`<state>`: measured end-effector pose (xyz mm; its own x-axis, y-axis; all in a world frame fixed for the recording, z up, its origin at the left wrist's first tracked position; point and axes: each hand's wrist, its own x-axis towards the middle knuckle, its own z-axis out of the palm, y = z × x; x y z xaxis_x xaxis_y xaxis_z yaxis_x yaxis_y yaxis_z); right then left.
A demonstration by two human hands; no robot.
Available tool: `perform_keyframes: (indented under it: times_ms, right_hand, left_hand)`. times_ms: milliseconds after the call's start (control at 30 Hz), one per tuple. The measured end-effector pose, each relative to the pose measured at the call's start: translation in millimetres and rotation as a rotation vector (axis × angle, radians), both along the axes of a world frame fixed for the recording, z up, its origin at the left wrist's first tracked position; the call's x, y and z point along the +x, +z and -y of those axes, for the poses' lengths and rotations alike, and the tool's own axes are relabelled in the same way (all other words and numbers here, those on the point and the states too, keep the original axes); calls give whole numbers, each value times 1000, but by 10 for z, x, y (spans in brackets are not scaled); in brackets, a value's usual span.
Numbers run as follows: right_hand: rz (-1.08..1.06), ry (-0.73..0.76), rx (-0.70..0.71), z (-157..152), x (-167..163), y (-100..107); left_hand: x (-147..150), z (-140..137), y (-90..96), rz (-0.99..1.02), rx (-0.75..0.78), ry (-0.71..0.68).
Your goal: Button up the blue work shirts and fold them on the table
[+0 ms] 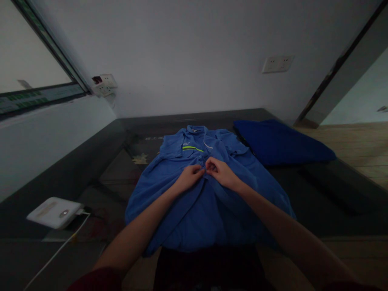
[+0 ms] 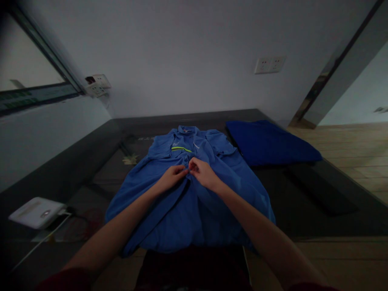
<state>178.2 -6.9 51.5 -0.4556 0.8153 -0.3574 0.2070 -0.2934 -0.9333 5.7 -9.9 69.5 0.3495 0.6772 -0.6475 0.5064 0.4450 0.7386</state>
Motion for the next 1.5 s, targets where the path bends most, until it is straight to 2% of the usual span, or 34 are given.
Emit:
perform_keyframes:
  times_ms: [133, 233, 433, 567, 733, 900, 1067, 1167, 1300, 1367, 1500]
  right_hand:
    - [81, -15, 112, 34, -42, 66]
    - [103, -41, 143, 44, -62, 110]
    - [-84, -6, -34, -23, 29, 34]
    - [-186, 3, -124, -42, 83, -96]
    - [-182, 8, -99, -26, 86, -169]
    - [-135, 3, 34, -45, 129, -197]
    - [-126, 86, 47, -40, 135, -214]
    - [-80, 68, 85, -20, 106, -207]
    - [-51, 67, 87, -16, 91, -184]
    - [-46, 61, 79, -27, 98, -170]
    - [16, -27, 82, -65, 133, -144]
  left_hand:
    - [8, 1, -3, -28, 40, 0]
    - [-3, -2, -1, -38, 37, 18]
    - [-30, 11, -26, -34, -55, 93]
    - [-27, 13, -37, -51, -37, 76]
    - [-1, -11, 25, -120, 127, -29]
    - [-2, -11, 88, -154, 297, -179]
    - [-37, 15, 95, -204, 422, -308]
    - [-31, 17, 136, -220, 457, -379]
    - [5, 8, 208, -217, 430, -440]
    - [20, 2, 218, -214, 440, -416]
    - [24, 1, 173, -228, 515, -258]
